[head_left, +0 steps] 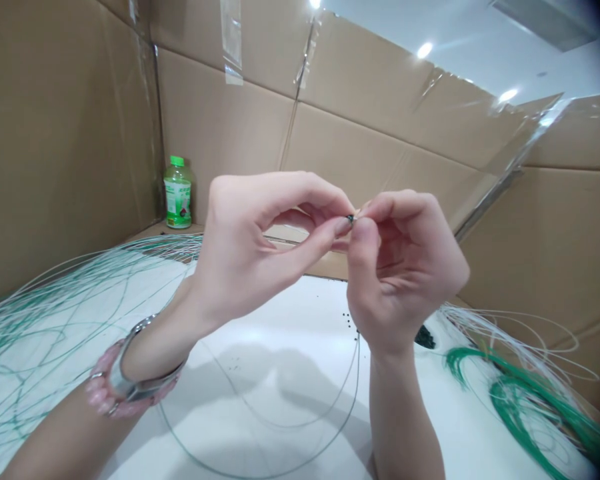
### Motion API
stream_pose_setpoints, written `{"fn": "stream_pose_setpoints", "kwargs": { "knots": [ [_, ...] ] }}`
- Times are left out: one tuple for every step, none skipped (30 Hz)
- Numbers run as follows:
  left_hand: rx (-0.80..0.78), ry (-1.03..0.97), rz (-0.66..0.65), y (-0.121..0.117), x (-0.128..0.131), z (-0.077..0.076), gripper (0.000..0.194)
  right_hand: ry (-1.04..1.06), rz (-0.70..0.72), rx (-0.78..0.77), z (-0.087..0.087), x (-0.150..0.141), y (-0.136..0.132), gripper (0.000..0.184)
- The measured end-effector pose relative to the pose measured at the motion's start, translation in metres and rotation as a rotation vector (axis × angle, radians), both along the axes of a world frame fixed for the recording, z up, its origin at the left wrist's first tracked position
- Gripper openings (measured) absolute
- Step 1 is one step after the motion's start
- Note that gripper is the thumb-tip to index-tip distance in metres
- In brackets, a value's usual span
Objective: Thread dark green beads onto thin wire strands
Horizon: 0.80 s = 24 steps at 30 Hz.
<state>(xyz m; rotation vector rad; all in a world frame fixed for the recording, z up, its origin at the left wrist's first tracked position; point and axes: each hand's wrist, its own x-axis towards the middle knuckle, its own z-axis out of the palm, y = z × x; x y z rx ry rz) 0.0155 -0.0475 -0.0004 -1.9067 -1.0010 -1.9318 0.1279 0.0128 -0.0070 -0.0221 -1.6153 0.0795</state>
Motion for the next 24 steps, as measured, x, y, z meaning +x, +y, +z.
{"fn": "stream_pose_setpoints", "kwargs": {
  "knots": [
    [0.000, 0.003, 0.004, -0.0001, 0.0001, -0.0002, 0.008, 0.002, -0.010, 0.012, -0.0001, 0.0002, 0.0000, 0.016],
    [-0.002, 0.005, 0.006, -0.0001, 0.0001, -0.0005, 0.008, 0.009, -0.020, 0.024, -0.0001, 0.0003, 0.0000, 0.016],
    [-0.007, 0.004, 0.008, 0.0001, 0.0002, -0.0009, 0.008, 0.019, -0.026, 0.038, 0.0000, 0.0004, -0.0001, 0.016],
    [-0.009, 0.003, 0.007, 0.0004, 0.0002, -0.0013, 0.008, 0.026, -0.026, 0.051, 0.0001, 0.0004, -0.0001, 0.016],
    [-0.008, -0.001, 0.004, 0.0009, 0.0003, -0.0017, 0.008, 0.031, -0.024, 0.062, 0.0003, 0.0004, -0.0002, 0.015],
    [-0.009, -0.005, -0.001, 0.0014, 0.0004, -0.0022, 0.007, 0.032, -0.025, 0.071, 0.0005, 0.0003, -0.0005, 0.015],
    [-0.006, -0.011, -0.004, 0.0019, 0.0004, -0.0026, 0.008, 0.033, -0.029, 0.077, 0.0006, 0.0001, -0.0008, 0.015],
    [-0.004, -0.016, -0.006, 0.0025, 0.0006, -0.0030, 0.008, 0.040, -0.037, 0.076, 0.0008, -0.0001, -0.0012, 0.015],
    [-0.006, -0.020, -0.007, 0.0030, 0.0008, -0.0034, 0.008, 0.050, -0.046, 0.072, 0.0008, -0.0005, -0.0016, 0.016],
    [-0.006, -0.021, -0.009, 0.0036, 0.0011, -0.0038, 0.008, 0.062, -0.056, 0.066, 0.0008, -0.0010, -0.0020, 0.017],
    [-0.001, -0.023, -0.012, 0.0041, 0.0014, -0.0041, 0.008, 0.075, -0.062, 0.060, 0.0006, -0.0015, -0.0024, 0.017],
    [0.008, -0.026, -0.015, 0.0046, 0.0018, -0.0044, 0.007, 0.083, -0.059, 0.054, 0.0004, -0.0021, -0.0028, 0.017],
    [0.018, -0.032, -0.018, 0.0050, 0.0023, -0.0046, 0.007, 0.091, -0.052, 0.046, 0.0001, -0.0027, -0.0031, 0.017],
    [0.025, -0.041, -0.020, 0.0053, 0.0028, -0.0049, 0.007, 0.094, -0.045, 0.035, -0.0002, -0.0033, -0.0033, 0.017],
    [0.031, -0.051, -0.020, 0.0056, 0.0033, -0.0050, 0.007, 0.095, -0.037, 0.023, -0.0006, -0.0038, -0.0035, 0.017],
    [0.033, -0.059, -0.019, 0.0059, 0.0036, -0.0052, 0.007, 0.098, -0.030, 0.012, -0.0009, -0.0042, -0.0036, 0.017],
    [0.029, -0.064, -0.016, 0.0062, 0.0037, -0.0053, 0.007, 0.098, -0.022, 0.006, -0.0011, -0.0045, -0.0038, 0.017],
    [0.031, -0.063, -0.016, 0.0065, 0.0037, -0.0054, 0.007, 0.098, -0.018, 0.004, -0.0013, -0.0047, -0.0039, 0.016],
    [0.045, -0.057, -0.019, 0.0069, 0.0034, -0.0056, 0.007, 0.098, -0.019, 0.001, -0.0014, -0.0047, -0.0040, 0.017],
    [0.054, -0.050, -0.022, 0.0072, 0.0030, -0.0057, 0.008, 0.095, -0.021, -0.001, -0.0015, -0.0048, -0.0041, 0.017],
    [0.060, -0.042, -0.021, 0.0076, 0.0026, -0.0059, 0.009, 0.092, -0.025, -0.004, -0.0015, -0.0048, -0.0041, 0.017],
    [0.060, -0.036, -0.017, 0.0079, 0.0022, -0.0061, 0.009, 0.089, -0.030, -0.007, -0.0016, -0.0049, -0.0041, 0.017],
    [0.052, -0.032, -0.009, 0.0081, 0.0019, -0.0063, 0.010, 0.091, -0.033, -0.008, -0.0016, -0.0050, -0.0040, 0.017],
    [0.049, -0.029, -0.002, 0.0082, 0.0018, -0.0065, 0.011, 0.097, -0.031, -0.005, -0.0017, -0.0052, -0.0040, 0.017]
  ]
}}
